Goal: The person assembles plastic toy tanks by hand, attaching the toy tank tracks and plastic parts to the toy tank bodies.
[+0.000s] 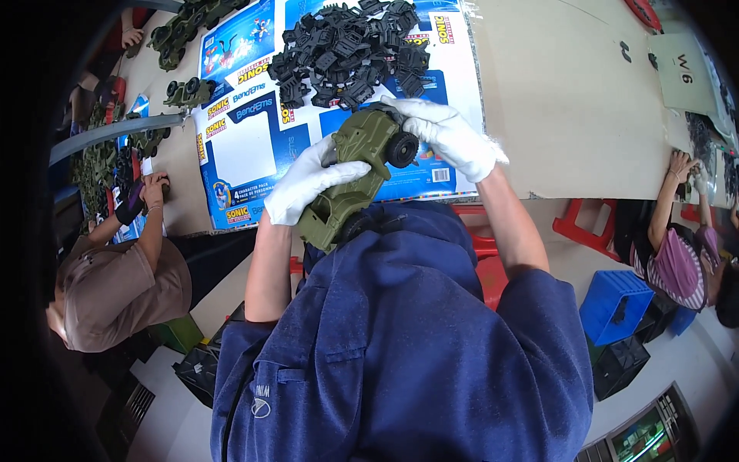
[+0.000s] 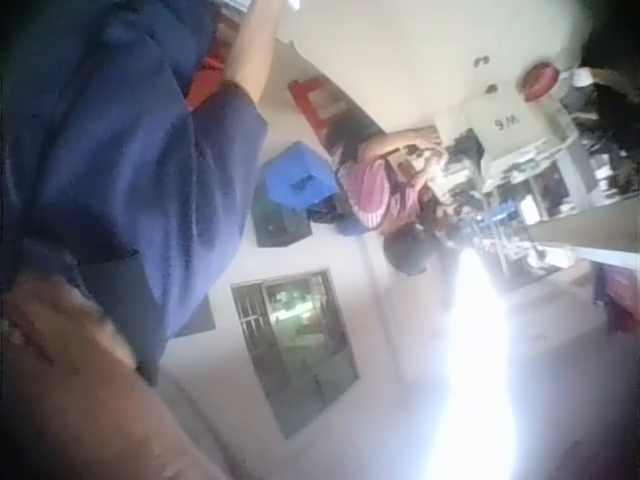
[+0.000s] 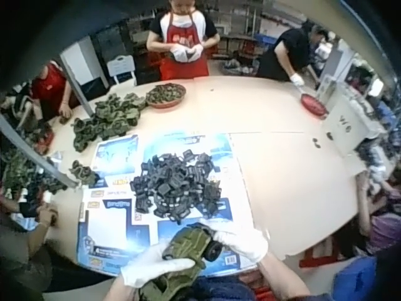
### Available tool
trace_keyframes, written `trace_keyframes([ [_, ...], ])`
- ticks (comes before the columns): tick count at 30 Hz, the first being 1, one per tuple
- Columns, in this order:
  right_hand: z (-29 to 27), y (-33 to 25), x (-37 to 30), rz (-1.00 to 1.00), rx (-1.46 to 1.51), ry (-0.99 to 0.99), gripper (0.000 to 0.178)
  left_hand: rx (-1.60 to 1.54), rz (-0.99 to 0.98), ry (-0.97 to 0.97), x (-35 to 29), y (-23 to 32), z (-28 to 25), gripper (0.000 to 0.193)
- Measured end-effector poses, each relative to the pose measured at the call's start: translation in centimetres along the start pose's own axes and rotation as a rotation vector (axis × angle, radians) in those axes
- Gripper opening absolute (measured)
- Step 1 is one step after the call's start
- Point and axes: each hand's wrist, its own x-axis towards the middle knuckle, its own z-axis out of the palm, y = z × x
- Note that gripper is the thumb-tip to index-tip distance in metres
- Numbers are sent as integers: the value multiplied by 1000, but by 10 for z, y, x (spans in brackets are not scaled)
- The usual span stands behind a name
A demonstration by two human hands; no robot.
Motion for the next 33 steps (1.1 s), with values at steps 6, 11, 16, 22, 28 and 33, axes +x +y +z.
trace_keyframes([
  [6,34,-33,13,-138,-861,31,95,-22,105,219,15,-16,22,76],
  [11,47,-24,7,-189,-658,61,102,186,594,196,31,-38,13,81],
  [16,62,-24,-2,-415,-879,127,108,41,691,309,20,-40,18,70],
  [22,92,-11,5,-553,-590,293,87,135,882,350,22,-26,21,58],
  [28,103,3,8,-598,-729,458,56,46,816,385,21,-26,17,28],
  [33,89,40,12,-132,-400,678,34,379,648,436,82,-84,2,30],
])
